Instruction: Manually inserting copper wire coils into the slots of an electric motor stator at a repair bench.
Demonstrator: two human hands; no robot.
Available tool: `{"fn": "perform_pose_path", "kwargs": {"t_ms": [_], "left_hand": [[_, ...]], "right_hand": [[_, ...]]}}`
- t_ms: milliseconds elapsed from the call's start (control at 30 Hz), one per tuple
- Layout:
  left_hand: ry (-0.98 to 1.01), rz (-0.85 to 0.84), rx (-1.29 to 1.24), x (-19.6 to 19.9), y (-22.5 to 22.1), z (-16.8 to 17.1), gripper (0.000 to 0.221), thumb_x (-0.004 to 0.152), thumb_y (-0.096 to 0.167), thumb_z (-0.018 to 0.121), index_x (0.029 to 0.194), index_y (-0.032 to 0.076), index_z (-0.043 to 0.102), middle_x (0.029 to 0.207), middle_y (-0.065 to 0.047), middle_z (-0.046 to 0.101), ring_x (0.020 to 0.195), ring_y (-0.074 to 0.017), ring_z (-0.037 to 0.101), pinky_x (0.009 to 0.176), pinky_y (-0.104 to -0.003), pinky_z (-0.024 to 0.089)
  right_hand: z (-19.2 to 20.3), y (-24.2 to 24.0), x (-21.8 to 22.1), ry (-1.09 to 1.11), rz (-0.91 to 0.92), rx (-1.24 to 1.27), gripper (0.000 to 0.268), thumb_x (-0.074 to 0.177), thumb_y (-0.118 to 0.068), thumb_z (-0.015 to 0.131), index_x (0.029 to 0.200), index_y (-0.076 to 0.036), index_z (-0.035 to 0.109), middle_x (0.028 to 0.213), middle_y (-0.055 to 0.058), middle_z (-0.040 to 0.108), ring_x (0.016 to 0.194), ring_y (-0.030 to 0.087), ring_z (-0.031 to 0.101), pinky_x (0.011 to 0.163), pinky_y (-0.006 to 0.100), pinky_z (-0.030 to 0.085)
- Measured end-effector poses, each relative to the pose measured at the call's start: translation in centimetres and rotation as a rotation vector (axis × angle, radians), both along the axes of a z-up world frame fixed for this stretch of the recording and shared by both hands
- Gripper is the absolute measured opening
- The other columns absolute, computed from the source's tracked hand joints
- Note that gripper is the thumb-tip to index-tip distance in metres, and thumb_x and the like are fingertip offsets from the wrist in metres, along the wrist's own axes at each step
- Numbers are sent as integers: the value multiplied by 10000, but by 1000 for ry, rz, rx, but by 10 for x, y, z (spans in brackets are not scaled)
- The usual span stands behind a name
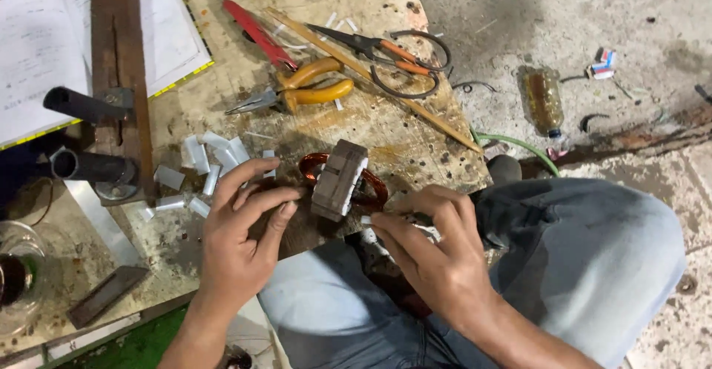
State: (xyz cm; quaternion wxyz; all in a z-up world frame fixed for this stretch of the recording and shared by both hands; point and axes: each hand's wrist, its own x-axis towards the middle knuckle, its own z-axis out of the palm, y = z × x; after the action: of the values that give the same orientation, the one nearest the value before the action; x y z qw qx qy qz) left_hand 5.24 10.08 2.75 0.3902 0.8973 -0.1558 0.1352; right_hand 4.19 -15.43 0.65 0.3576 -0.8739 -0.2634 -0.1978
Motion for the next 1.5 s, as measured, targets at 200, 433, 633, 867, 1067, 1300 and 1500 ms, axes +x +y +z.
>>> {"fn": "perform_pose_path", "kwargs": {"t_ms": [200, 433, 633, 867, 1067, 1300, 1500], "left_hand": [[-3, -115, 15, 14, 4, -1, 150, 1011, 107, 623, 1114, 41, 710, 1401, -186, 476, 1369, -379, 538, 1091, -492, 625], [15, -166, 160, 36, 9, 4, 185, 953, 129, 714, 1127, 101, 770, 1439, -168, 532, 1378, -340, 536, 1173, -472, 470], [-12, -248, 275, 49, 11, 0, 105, 836, 62, 806, 919, 18, 760, 1437, -216, 527, 1363, -364, 515, 1192, -529, 436], [49, -326, 211, 58, 9, 4, 205, 850, 70, 800, 1039, -1, 763, 1422, -181, 529, 1347, -358, 520, 1174, -495, 465], [46, -353, 216, 62, 16, -7, 156, 837, 73, 802, 973, 6, 760, 1424, -179, 526, 1362, -360, 516, 1208, -512, 442], [7, -392, 203, 67, 16, -3, 75, 892, 54, 764, 861, -10, 740, 1377, -197, 560, 1300, -379, 552, 1100, -489, 483], [30, -426, 166, 70, 16, -4, 105, 863, -15, 746, 766, -2, 710, 1406, -212, 542, 1334, -382, 531, 1110, -496, 454]], "right_hand": [[5, 13, 8, -180, -104, -78, 202, 958, -174, 889, 1095, -116, 752, 1353, 119, 543, 1220, 375, 473, 978, 533, 417], [8, 14, 13, -140, -170, -143, 164, 973, -216, 863, 1065, -156, 741, 1395, 71, 562, 1231, 350, 483, 940, 512, 352], [20, 16, 12, -47, -162, -217, 127, 992, -183, 801, 1099, -155, 737, 1435, 97, 538, 1296, 409, 469, 983, 625, 333], [23, 23, 12, -54, -188, -238, 46, 1043, -181, 710, 1039, -151, 744, 1426, 76, 577, 1271, 382, 505, 960, 574, 345], [24, 20, 14, -38, -214, -258, 49, 1063, -214, 710, 1094, -181, 727, 1455, 73, 540, 1274, 386, 510, 968, 611, 343], [28, 16, 15, 20, -137, -229, 120, 1067, -201, 651, 1160, -169, 719, 1452, 94, 539, 1289, 404, 510, 948, 639, 336], [22, 23, 13, 57, -151, -261, 150, 1053, -218, 679, 1173, -132, 704, 1475, 106, 501, 1341, 397, 463, 968, 666, 330]]}}
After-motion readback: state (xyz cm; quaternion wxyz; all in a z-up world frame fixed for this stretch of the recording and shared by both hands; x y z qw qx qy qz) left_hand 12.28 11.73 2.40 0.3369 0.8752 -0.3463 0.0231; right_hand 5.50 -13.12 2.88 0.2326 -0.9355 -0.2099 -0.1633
